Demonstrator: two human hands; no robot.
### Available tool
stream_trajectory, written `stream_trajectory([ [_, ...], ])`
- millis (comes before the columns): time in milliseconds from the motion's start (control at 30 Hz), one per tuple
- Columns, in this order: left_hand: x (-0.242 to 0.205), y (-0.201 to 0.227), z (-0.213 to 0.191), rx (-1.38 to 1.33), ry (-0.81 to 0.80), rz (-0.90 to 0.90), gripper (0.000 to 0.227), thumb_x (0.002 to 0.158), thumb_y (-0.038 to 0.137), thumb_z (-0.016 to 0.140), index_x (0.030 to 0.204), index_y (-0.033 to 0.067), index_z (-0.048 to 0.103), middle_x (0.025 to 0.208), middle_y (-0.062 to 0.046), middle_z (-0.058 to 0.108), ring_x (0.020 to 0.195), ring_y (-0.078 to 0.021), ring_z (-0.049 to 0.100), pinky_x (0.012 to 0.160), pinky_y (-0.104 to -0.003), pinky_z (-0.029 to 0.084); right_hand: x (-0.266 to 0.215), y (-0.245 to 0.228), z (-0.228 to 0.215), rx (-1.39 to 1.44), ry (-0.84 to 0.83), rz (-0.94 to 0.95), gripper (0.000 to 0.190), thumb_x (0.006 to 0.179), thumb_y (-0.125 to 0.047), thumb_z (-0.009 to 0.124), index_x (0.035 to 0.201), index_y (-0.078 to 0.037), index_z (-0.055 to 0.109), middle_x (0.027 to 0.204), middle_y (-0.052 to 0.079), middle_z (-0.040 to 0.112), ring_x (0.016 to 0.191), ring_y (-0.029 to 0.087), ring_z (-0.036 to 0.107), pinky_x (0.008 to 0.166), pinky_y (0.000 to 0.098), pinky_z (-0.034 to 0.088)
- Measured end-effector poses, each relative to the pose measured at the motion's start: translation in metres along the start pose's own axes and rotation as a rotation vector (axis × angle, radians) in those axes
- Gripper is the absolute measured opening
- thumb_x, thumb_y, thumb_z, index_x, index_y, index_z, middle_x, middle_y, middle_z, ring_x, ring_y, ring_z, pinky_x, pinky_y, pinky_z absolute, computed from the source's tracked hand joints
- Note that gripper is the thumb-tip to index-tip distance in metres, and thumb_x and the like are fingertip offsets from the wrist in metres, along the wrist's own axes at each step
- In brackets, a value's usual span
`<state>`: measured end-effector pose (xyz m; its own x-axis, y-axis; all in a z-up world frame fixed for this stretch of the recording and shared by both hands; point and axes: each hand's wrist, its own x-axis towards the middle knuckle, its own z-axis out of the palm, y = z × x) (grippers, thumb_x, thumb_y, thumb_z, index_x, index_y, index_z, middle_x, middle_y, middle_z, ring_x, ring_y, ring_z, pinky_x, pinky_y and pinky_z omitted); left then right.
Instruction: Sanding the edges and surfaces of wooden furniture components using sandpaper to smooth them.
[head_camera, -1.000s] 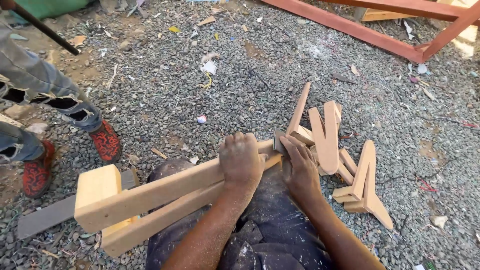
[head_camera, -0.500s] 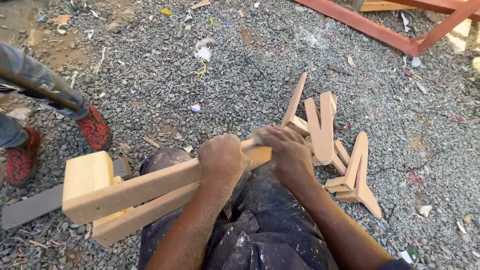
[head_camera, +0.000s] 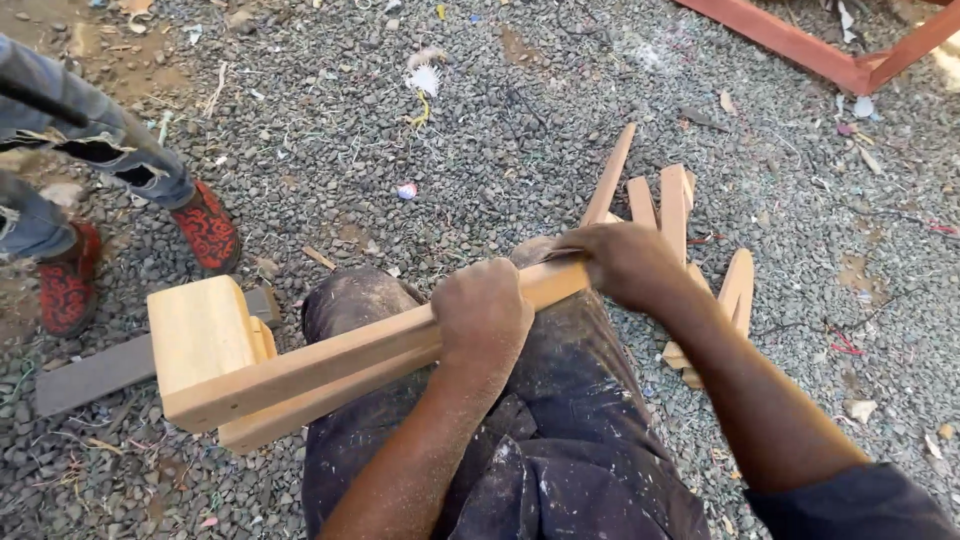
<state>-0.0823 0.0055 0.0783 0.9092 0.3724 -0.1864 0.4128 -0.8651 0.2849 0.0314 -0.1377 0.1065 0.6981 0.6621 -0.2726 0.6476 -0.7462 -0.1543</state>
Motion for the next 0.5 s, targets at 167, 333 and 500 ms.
stream_trajectory([
  [167,0.003,-0.001,0.011,0.003,0.007,0.002,0.008,0.081,0.015,0.075,0.085,0.0093,0.079,0.069,-0.009,0.074,0.073,-0.0345,0.077,0.052,-0.05,0.06,-0.001,0.016,0.022,-0.001,0.041,0.115,0.048,0.087,-0.011,0.048,0.122,-0.033,0.074,0.117,0.005,0.076,0.109,0.038,0.069,0.095,0.0512,0.055],
  [333,0.011,-0.004,0.023,0.002,0.041,0.018,0.015,0.086,0.023,0.075,0.085,0.0089,0.079,0.069,-0.011,0.074,0.071,-0.0347,0.077,0.051,-0.05,0.06,-0.011,-0.019,0.008,0.073,0.102,-0.04,0.045,0.09,-0.006,0.049,0.121,-0.026,0.075,0.118,0.003,0.076,0.115,0.032,0.069,0.095,0.043,0.054],
  [500,0.004,-0.003,0.016,0.029,0.039,0.029,0.019,0.079,0.02,0.082,0.091,0.0057,0.078,0.072,-0.013,0.074,0.074,-0.0361,0.076,0.052,-0.054,0.06,-0.004,0.043,0.029,-0.002,0.056,0.214,0.046,0.089,-0.012,0.051,0.123,-0.034,0.074,0.11,0.011,0.077,0.104,0.041,0.07,0.09,0.0533,0.056],
])
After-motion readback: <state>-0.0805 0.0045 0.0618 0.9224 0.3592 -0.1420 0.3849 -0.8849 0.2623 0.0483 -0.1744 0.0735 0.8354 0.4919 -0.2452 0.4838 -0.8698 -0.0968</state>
